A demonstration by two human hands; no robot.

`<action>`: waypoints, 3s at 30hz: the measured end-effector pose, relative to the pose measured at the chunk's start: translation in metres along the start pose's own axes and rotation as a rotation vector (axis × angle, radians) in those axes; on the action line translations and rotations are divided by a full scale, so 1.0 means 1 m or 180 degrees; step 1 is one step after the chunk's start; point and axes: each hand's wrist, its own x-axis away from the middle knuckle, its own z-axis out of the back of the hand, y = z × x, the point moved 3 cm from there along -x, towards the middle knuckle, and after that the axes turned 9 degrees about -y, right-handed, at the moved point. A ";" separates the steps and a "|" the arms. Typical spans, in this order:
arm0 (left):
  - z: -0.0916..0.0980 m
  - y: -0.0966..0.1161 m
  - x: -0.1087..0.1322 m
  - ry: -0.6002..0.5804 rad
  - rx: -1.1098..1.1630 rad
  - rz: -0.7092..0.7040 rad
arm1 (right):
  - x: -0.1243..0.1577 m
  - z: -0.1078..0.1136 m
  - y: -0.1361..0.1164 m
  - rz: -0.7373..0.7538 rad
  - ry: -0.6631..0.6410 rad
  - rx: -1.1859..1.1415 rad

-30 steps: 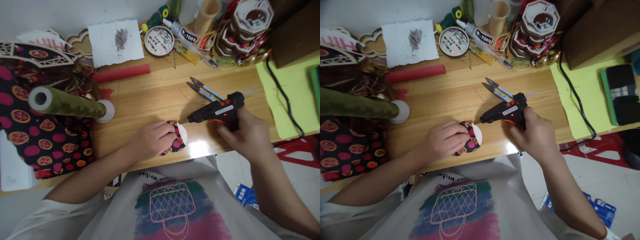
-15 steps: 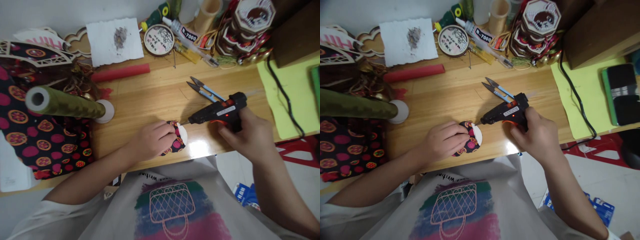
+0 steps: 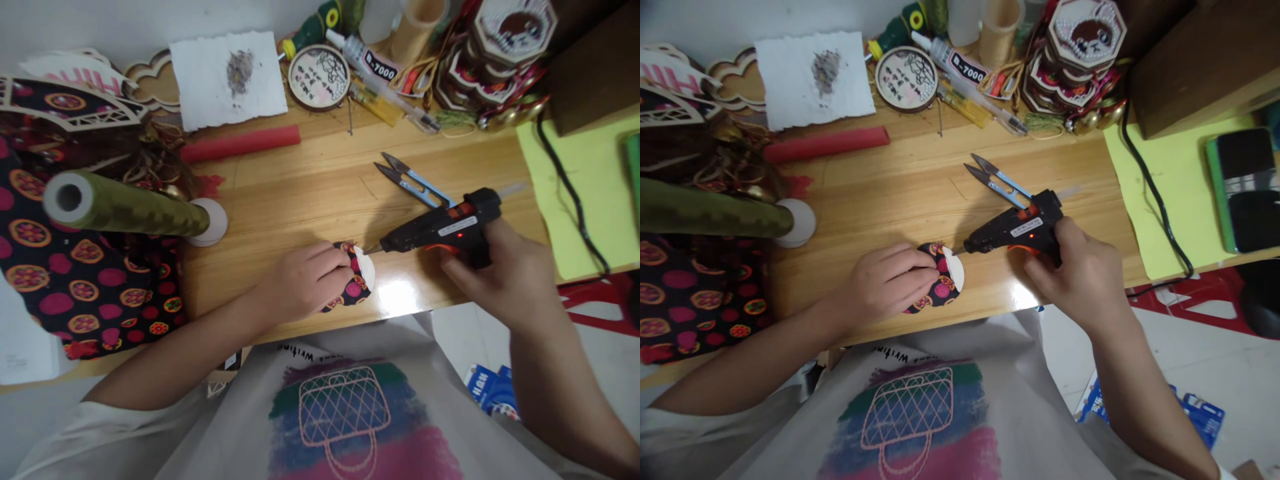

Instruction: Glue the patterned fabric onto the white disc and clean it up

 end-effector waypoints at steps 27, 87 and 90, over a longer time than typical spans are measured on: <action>-0.006 -0.004 0.007 -0.0017 0.0125 0.0093 | 0.034 -0.004 0.004 0.0033 -0.0076 -0.0050; -0.006 -0.004 0.006 0.0086 0.0168 0.0096 | 0.022 -0.003 0.004 -0.0114 -0.0176 0.0112; -0.006 -0.003 0.006 0.0095 0.0167 0.0098 | 0.023 -0.002 0.004 0.0054 -0.0141 0.0153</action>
